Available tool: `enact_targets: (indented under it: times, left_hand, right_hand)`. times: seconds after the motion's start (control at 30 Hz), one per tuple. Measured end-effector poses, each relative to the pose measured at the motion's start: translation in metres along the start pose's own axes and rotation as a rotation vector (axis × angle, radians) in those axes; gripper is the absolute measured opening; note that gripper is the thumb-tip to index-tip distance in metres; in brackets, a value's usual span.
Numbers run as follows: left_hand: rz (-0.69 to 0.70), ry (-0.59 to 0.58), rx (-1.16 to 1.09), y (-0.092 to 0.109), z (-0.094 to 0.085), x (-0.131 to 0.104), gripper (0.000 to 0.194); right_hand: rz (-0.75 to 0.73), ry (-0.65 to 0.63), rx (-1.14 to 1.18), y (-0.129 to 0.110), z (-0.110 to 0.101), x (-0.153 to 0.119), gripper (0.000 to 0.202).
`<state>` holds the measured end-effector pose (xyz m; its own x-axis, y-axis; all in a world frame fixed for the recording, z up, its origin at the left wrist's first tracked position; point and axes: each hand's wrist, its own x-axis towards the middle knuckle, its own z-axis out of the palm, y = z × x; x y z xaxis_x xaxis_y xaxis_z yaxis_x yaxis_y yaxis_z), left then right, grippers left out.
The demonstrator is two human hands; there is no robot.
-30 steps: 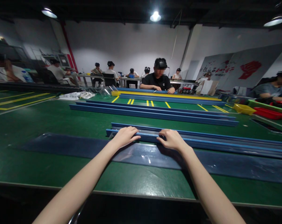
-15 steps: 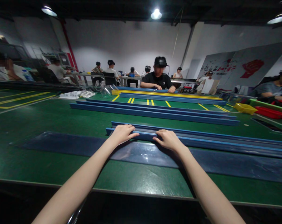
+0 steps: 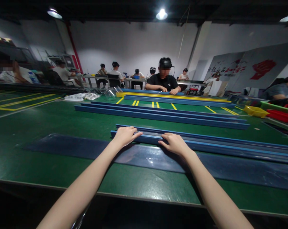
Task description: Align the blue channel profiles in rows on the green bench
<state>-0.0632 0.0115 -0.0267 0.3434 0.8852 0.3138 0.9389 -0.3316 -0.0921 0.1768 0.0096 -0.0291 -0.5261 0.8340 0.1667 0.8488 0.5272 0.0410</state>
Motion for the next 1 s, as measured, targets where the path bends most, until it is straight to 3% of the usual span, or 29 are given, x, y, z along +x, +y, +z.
enact_targets:
  times: [1.0]
  left_hand:
    - [-0.184,-0.035,0.025,-0.0081,-0.0023,0.0015,0.055]
  right_hand:
    - [-0.013,-0.002,0.008,0.0024,0.0029,0.0022,0.034]
